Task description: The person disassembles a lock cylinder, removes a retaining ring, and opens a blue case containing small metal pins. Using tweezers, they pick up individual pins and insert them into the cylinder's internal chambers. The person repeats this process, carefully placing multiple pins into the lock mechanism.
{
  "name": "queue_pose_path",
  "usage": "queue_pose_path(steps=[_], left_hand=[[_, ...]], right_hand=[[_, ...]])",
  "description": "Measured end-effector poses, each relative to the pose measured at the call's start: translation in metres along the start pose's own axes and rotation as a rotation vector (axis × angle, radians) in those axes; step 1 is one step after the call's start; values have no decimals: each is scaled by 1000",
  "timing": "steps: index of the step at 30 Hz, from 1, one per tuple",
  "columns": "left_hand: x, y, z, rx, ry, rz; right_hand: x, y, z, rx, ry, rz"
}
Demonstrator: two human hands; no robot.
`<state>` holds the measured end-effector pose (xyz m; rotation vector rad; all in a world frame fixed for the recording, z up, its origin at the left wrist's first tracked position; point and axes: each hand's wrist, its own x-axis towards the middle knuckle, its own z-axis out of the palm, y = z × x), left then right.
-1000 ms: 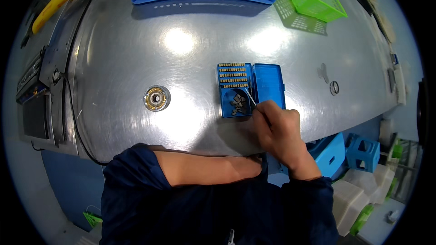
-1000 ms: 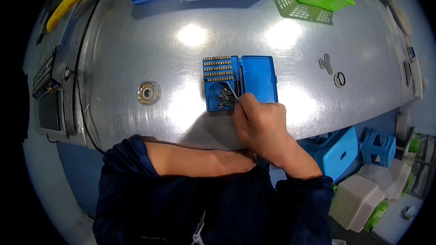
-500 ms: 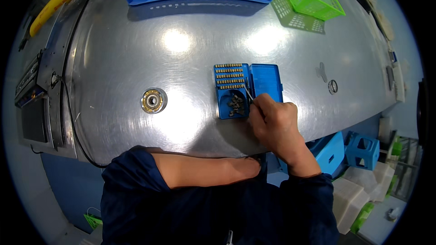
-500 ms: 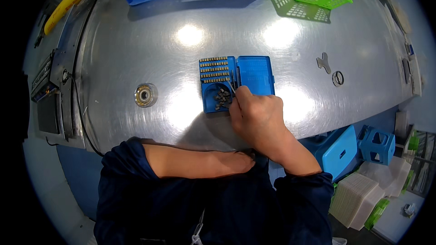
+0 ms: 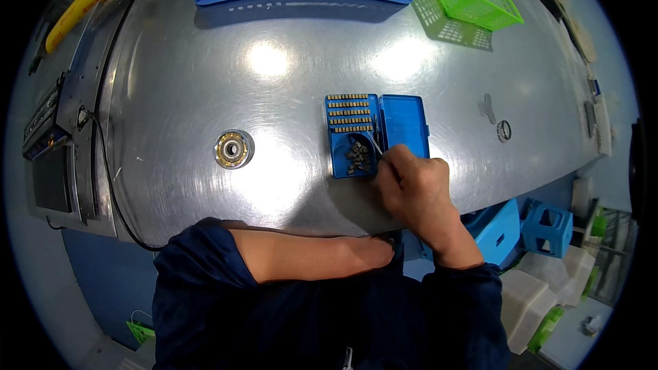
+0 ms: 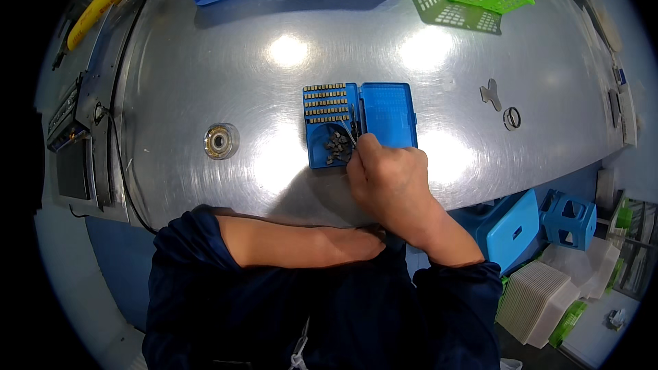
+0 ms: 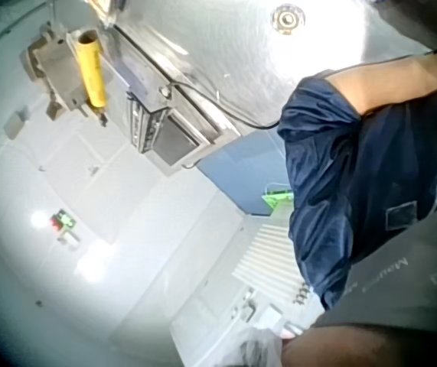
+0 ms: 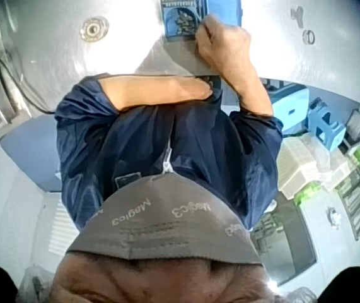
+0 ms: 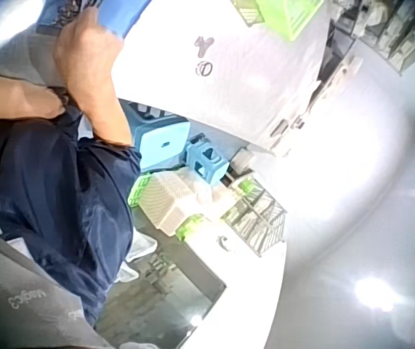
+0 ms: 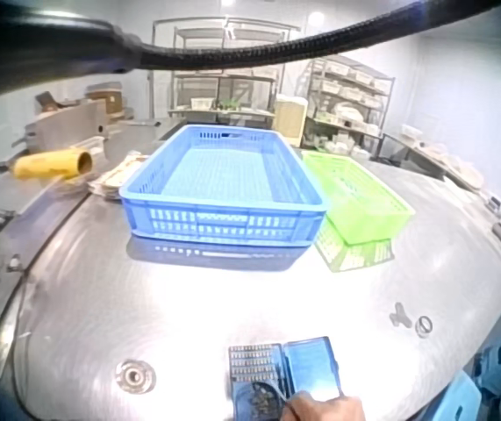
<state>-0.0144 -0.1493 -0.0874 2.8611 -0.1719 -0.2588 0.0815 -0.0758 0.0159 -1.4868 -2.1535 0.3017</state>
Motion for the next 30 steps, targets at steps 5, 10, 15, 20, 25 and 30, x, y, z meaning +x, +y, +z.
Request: queue_pose_path(steps=[5, 10, 15, 20, 25, 30], left_hand=[[1, 2, 2, -42, 15, -14], [-1, 3, 3, -83, 27, -31], [-2, 4, 5, -107, 34, -40], [-2, 4, 5, -122, 42, -46], [0, 5, 6, -136, 50, -50], [0, 6, 6, -148, 54, -52]], right_hand=[[0, -2, 0, 17, -12, 3], [-1, -2, 2, 33, -6, 3], [-1, -5, 1, 54, -6, -8], [-1, -6, 2, 76, -22, -7], [1, -10, 3, 49, -57, -21], [4, -11, 3, 47, -62, -15]])
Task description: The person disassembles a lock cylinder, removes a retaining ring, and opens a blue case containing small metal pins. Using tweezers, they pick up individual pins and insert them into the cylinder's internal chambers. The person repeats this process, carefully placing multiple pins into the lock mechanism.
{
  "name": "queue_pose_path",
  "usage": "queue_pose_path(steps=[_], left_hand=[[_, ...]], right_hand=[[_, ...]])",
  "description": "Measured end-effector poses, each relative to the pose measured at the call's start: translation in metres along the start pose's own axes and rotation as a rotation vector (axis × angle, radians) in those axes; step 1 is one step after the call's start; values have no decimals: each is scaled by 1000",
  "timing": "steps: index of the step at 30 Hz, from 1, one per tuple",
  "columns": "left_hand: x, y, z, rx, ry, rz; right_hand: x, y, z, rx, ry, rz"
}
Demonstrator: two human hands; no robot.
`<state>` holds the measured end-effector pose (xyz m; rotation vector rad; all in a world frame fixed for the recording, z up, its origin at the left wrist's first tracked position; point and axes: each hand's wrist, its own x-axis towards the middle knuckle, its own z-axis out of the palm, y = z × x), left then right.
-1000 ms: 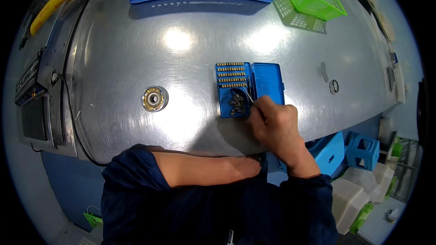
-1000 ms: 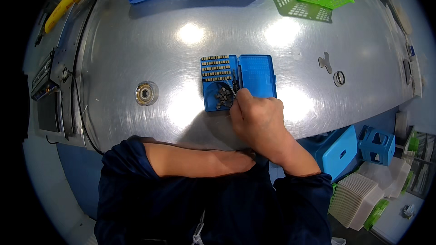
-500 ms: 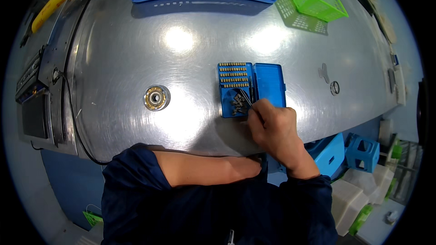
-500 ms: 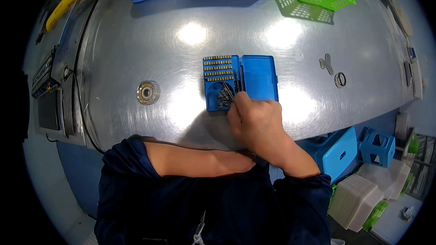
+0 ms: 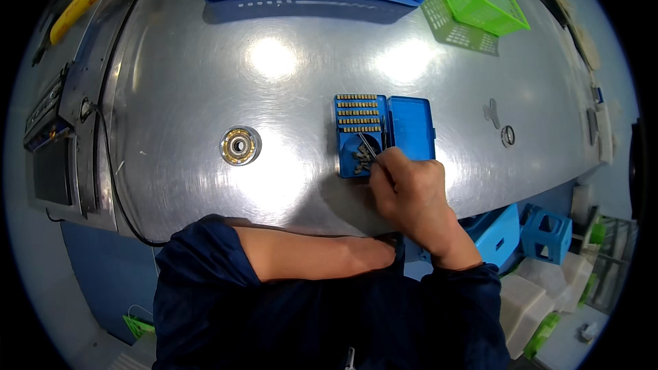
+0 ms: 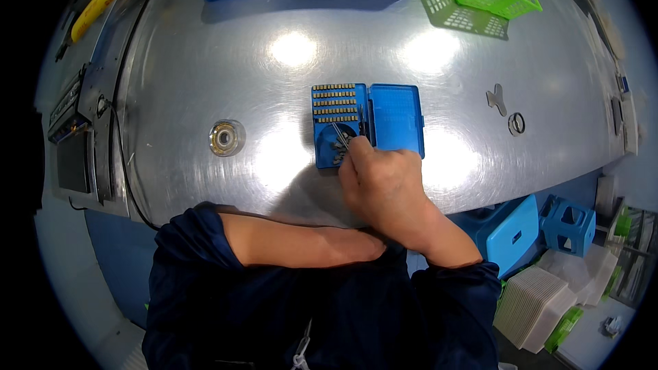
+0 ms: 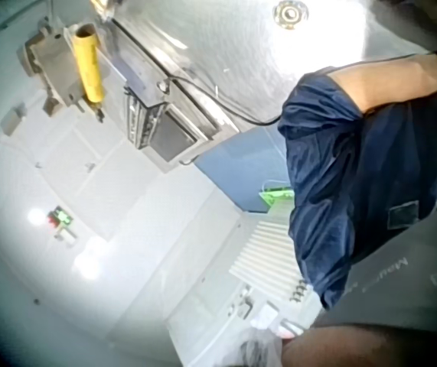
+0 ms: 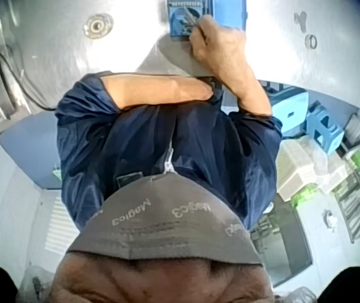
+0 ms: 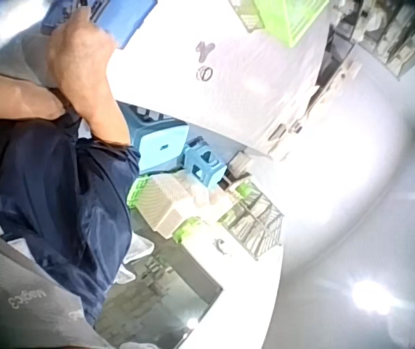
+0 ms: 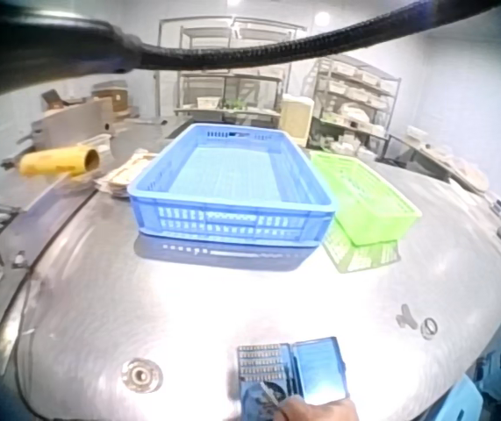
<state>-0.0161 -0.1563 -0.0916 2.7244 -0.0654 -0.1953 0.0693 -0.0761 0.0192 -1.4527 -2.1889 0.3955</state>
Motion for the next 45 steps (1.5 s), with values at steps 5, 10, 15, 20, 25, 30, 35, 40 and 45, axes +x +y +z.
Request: queue_pose_path(steps=[5, 10, 15, 20, 25, 30, 35, 40, 45], left_hand=[[0, 1, 1, -16, 5, -6], [0, 0, 2, -30, 13, -7], [-1, 0, 3, -37, 13, -8], [0, 0, 4, -43, 20, -13], [-1, 0, 5, -47, 18, -5], [0, 0, 5, -53, 24, -7], [0, 0, 8, -57, 31, -5], [0, -2, 10, -55, 31, 3], [4, -3, 11, -29, 51, 25]], right_hand=[[2, 1, 3, 2, 2, -20], [3, -1, 3, -7, -7, -7], [3, 0, 5, -8, -4, 13], [4, 2, 8, -13, 0, -2], [4, 1, 8, -28, -8, 18], [5, 0, 8, -28, -11, 29], [4, 1, 9, -31, -11, 10], [2, -1, 5, -26, 12, 3], [2, 8, -3, -146, 150, 2]])
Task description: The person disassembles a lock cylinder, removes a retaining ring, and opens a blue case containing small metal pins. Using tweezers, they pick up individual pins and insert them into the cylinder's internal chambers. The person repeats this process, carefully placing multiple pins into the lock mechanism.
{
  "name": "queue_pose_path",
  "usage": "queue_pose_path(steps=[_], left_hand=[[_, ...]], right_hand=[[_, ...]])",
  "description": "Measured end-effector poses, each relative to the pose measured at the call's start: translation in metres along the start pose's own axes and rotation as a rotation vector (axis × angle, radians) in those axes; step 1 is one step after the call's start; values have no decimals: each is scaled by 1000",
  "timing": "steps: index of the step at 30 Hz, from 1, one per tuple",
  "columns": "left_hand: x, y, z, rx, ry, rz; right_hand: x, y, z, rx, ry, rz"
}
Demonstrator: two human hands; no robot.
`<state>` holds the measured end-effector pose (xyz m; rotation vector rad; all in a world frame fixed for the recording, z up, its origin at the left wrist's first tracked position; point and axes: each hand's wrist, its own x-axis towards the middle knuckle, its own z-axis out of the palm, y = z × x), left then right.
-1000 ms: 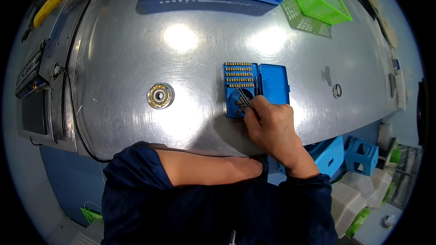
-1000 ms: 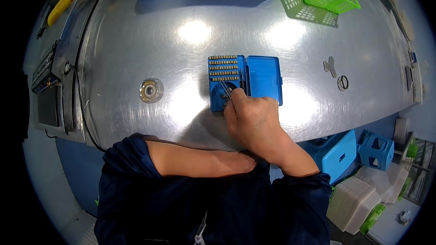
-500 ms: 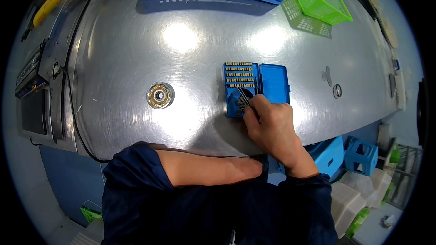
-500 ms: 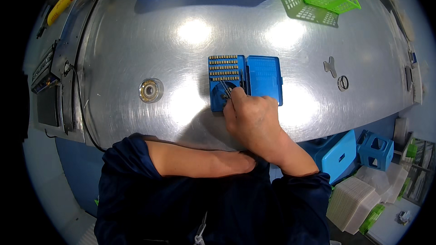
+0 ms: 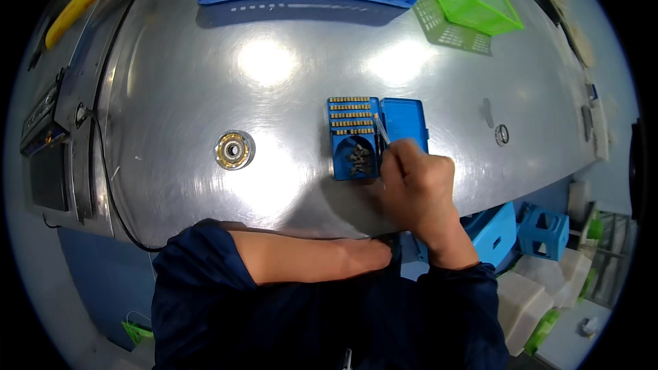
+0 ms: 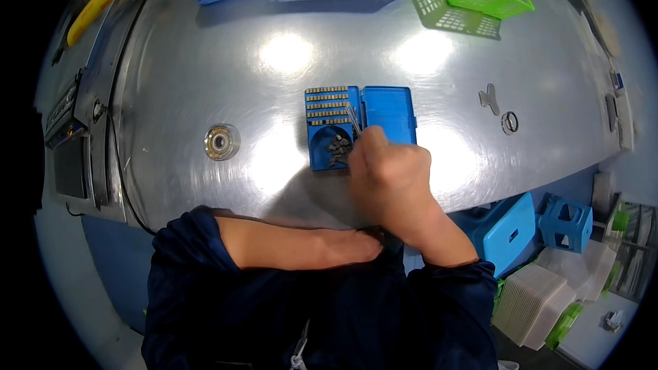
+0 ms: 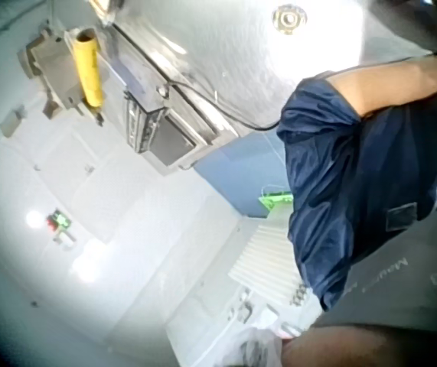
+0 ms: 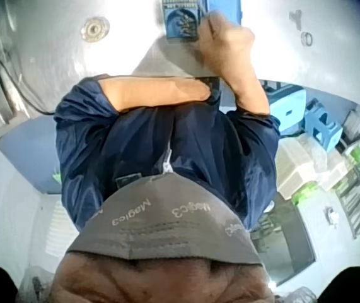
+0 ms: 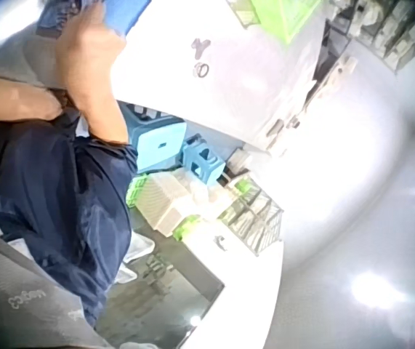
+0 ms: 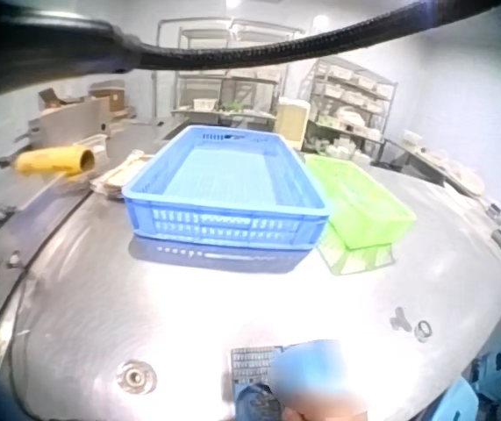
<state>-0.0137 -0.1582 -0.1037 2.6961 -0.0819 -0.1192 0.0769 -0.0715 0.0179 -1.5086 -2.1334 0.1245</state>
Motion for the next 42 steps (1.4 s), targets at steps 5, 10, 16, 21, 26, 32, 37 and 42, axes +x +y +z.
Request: queue_pose_path(steps=[5, 10, 16, 21, 26, 32, 37, 42], left_hand=[[1, -1, -10, -25, -37, -44], [3, 0, -12, -57, -74, -70], [4, 2, -8, -59, -67, -61], [3, 3, -7, -70, -62, -69], [-1, 3, -4, -86, -43, -82], [-7, 2, -1, -105, -29, -97], [-11, 3, 0, -108, -33, -99], [-12, 3, 1, -110, -31, -102]], right_hand=[[8, 33, 5, -23, 55, 120], [10, 42, 13, -25, 63, 111], [12, 44, 17, -32, 37, 149], [12, 42, 17, -41, 12, 177], [10, 34, 9, -31, -21, 236], [3, 5, 0, 23, 30, 117], [1, -17, 1, 109, -54, -5], [-1, -19, 9, 130, -126, 3]])
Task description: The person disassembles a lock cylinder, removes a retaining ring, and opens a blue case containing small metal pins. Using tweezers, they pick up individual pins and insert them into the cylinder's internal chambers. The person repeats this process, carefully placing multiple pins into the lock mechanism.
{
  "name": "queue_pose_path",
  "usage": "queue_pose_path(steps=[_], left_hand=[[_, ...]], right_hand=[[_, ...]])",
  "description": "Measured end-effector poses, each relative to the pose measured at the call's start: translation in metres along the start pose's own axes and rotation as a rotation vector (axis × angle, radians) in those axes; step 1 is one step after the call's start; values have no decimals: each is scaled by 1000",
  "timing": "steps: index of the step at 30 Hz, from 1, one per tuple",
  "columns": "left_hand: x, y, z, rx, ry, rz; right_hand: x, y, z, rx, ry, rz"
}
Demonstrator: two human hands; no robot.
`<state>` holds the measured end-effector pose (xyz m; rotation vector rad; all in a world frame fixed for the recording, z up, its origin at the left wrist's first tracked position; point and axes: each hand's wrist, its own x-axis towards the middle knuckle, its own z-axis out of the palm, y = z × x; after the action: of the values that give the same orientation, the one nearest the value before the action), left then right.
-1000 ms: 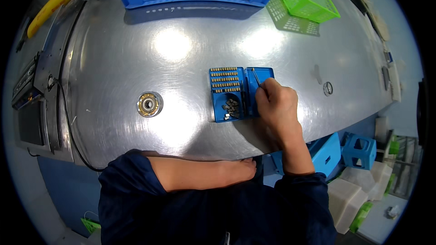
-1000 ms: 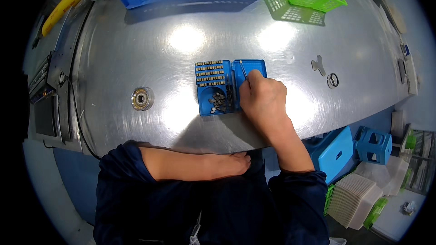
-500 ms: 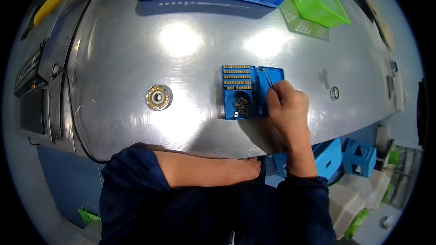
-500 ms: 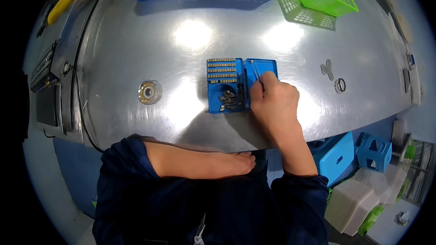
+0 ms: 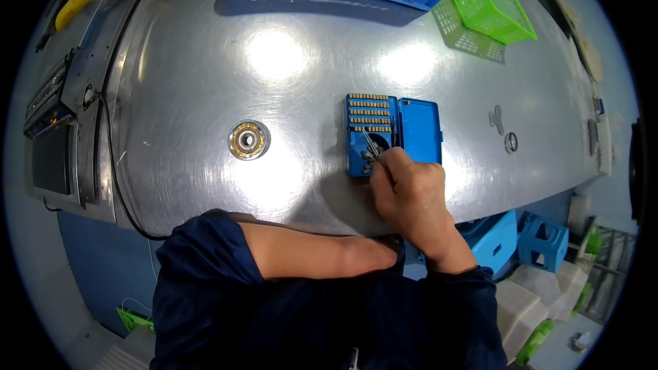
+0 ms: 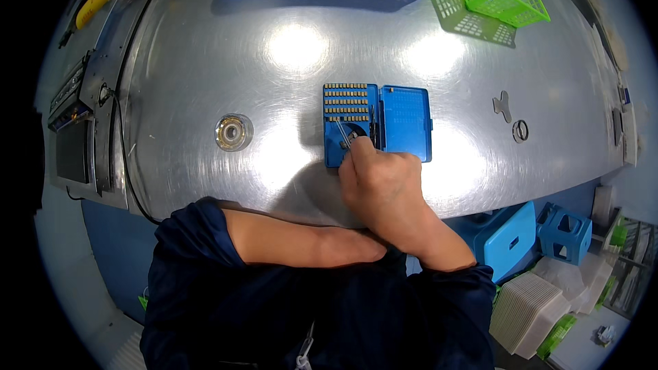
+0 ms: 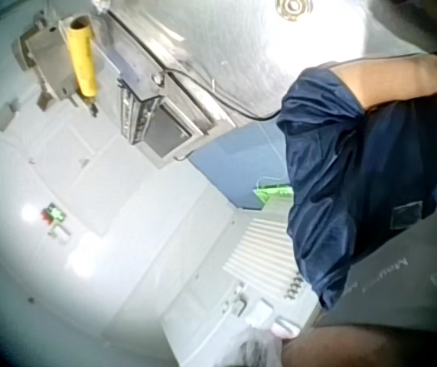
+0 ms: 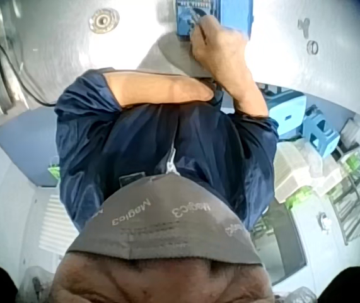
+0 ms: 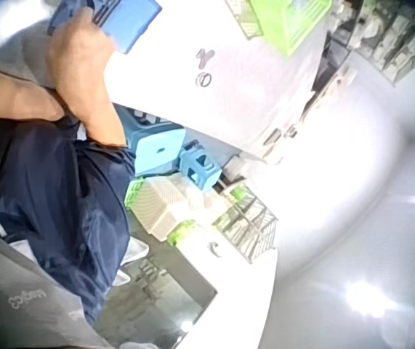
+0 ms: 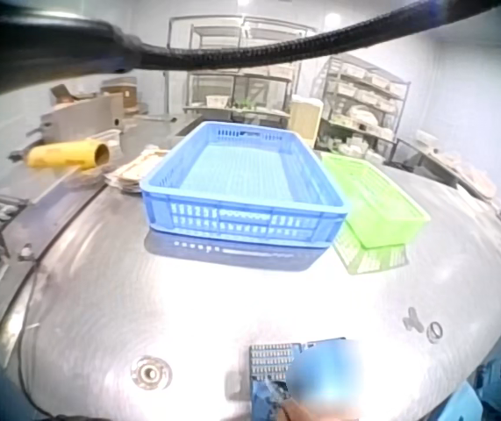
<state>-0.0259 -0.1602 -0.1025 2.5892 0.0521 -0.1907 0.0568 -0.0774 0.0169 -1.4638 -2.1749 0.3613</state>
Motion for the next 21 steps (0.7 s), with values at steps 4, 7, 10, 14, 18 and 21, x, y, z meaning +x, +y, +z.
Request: queue_pose_path(steps=[4, 7, 10, 14, 18, 21], left_hand=[[0, 0, 1, -10, 2, -2], [-1, 0, 1, -14, -2, 0], [0, 0, 1, -16, 1, 1], [0, -1, 1, -21, 4, -5], [0, -1, 1, -23, 2, -5], [0, 0, 2, -26, -2, -3]], right_hand=[[1, -2, 3, 2, -13, -2], [2, -1, 4, 17, -9, -3], [2, -1, 4, 1, -12, 7], [2, 0, 5, -3, -9, 10], [3, -1, 5, -1, -11, 18], [3, 0, 7, -6, -9, 21]])
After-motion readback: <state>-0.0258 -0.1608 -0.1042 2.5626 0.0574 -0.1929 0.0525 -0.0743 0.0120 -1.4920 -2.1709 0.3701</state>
